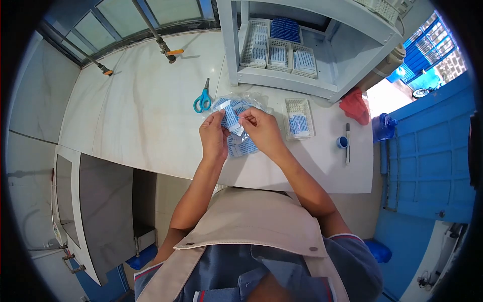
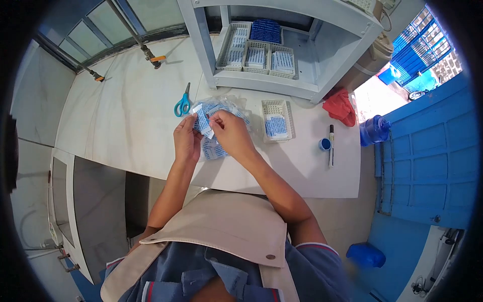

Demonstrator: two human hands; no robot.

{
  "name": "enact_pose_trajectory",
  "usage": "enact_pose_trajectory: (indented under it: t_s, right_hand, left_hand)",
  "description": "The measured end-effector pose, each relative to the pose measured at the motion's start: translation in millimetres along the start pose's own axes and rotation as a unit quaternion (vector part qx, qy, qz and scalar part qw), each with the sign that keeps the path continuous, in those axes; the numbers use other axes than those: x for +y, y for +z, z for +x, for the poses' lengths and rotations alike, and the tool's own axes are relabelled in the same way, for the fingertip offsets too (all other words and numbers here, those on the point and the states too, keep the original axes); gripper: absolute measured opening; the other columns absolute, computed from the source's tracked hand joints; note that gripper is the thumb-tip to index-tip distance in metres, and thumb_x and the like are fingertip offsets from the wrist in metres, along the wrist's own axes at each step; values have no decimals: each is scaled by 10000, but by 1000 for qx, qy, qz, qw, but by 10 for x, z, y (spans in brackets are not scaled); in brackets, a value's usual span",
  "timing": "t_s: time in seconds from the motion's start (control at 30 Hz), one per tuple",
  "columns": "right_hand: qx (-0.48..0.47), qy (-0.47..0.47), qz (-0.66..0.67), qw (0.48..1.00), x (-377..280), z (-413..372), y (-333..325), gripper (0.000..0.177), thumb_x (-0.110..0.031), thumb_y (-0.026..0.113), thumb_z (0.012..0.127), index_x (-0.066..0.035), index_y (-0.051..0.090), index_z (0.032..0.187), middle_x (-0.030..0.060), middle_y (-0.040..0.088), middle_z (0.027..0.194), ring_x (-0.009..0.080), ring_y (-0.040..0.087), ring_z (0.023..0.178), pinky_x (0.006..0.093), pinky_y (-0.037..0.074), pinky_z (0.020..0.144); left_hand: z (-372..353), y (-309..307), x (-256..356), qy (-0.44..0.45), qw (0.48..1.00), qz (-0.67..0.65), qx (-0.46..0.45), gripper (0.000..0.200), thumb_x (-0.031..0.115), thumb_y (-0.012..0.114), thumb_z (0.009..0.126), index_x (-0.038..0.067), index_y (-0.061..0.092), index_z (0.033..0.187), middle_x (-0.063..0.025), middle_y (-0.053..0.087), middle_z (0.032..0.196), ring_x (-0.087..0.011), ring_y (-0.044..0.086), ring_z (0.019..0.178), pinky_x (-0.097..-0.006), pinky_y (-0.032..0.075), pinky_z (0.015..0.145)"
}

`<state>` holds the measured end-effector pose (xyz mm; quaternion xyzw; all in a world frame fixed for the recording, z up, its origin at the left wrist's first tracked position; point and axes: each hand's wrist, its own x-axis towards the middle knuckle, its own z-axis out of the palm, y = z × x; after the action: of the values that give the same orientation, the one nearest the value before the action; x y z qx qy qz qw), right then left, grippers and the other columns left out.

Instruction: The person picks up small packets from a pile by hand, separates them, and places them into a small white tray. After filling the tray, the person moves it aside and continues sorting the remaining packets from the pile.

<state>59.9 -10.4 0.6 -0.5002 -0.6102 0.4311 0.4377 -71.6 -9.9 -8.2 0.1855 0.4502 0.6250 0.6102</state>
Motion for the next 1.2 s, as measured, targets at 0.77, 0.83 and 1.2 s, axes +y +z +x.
enact_pose_trajectory:
  t_s: [0.77,0.83,1.2]
  right_hand:
    - [195,-2,110,975,178,-47,55,91,-33,626,850,16,581,913,47,621,741,89,563,624,234,462,560]
    - [217,-4,95,972,129,-71,51,84,-33,631,844,12,581,894,46,617,723,88,563,621,236,456,558]
    - [251,-118,-106,955,-6,-202,28,56,-39,622,839,-15,574,853,80,562,716,133,533,629,251,443,590]
  left_hand:
    - [-186,306,-124,61,998,19,21,250,219,543,944,-8,624,878,20,546,685,-38,441,563,-214,368,491]
    - [-203,312,-150,57,998,7,2,229,210,549,941,0,620,880,25,541,685,-33,441,565,-208,374,494]
    - [-231,273,-209,63,996,38,-54,88,92,582,904,43,579,832,34,535,701,-26,470,583,-204,436,531]
